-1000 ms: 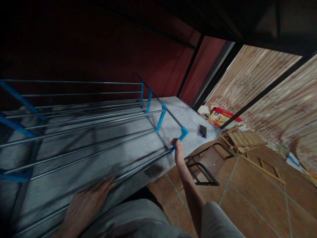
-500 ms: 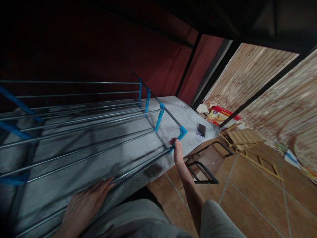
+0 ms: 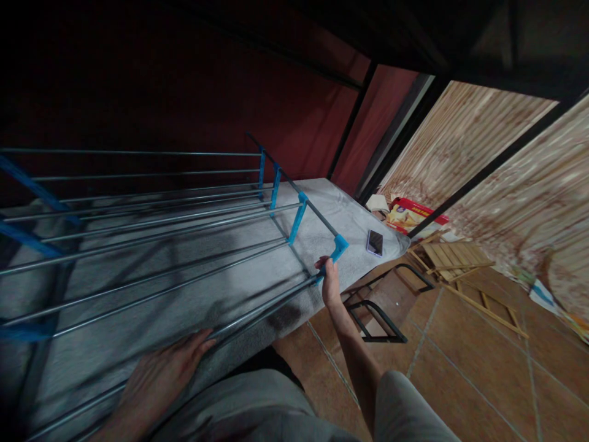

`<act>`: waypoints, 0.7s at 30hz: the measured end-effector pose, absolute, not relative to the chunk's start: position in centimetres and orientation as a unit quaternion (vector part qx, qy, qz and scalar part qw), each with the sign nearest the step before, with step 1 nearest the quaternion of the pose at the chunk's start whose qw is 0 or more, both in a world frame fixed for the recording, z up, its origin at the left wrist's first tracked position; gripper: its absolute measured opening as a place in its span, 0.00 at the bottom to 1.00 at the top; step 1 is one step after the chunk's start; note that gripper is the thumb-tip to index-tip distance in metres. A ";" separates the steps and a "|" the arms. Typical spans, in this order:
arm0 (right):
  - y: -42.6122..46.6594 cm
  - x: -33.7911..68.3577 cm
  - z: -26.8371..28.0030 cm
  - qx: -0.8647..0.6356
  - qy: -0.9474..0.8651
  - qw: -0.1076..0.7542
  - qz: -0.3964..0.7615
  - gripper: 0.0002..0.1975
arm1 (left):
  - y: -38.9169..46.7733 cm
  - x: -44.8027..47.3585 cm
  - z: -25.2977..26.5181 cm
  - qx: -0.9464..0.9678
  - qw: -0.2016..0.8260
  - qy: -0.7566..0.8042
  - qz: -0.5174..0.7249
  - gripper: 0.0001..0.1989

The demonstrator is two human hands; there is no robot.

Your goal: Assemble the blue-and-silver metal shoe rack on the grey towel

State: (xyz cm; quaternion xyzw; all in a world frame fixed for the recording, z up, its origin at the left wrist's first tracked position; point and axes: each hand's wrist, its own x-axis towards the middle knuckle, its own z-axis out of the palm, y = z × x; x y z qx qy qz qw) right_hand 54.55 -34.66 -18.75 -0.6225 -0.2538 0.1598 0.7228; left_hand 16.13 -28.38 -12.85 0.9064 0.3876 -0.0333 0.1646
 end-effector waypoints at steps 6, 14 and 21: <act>-34.8 54.4 -18.7 -0.629 -0.250 0.719 0.157 0.30 | -27.9 16.1 -14.3 0.892 0.212 0.400 -0.014 0.21; -34.5 54.1 -17.9 -0.614 -0.238 0.737 0.155 0.31 | -27.9 16.5 -15.6 0.886 0.225 0.405 -0.011 0.20; -35.6 55.1 -18.6 -0.637 -0.243 0.717 0.149 0.31 | -29.8 16.6 -13.1 0.892 0.209 0.401 0.018 0.17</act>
